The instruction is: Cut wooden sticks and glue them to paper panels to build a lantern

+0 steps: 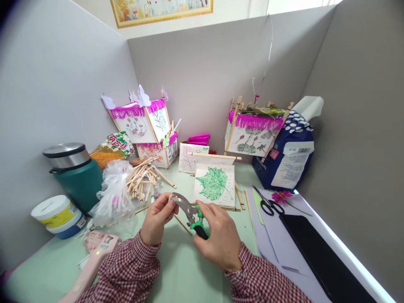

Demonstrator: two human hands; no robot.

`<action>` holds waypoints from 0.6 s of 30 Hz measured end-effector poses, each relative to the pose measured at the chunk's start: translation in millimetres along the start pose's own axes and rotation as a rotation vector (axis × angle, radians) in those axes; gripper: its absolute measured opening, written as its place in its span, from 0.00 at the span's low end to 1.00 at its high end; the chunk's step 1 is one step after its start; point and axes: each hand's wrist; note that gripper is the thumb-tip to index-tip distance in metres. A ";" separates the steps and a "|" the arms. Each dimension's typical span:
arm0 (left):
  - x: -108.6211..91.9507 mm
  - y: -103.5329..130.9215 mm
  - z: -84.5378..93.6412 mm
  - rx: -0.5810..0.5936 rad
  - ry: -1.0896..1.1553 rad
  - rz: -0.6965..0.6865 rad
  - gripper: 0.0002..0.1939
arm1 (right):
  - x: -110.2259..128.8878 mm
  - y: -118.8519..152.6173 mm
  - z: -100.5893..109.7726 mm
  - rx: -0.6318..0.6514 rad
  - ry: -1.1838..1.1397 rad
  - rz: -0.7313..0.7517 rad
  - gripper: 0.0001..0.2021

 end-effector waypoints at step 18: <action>-6.2 2.4 -1.0 -0.047 -0.172 -0.119 0.13 | 2.0 0.3 6.3 0.081 -0.039 -0.006 0.35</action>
Point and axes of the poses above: each hand's wrist, its own y-axis away from the middle knuckle, its own z-axis out of the back of the hand, x = y × z, and after that the axes turned 11 degrees about y, right-handed
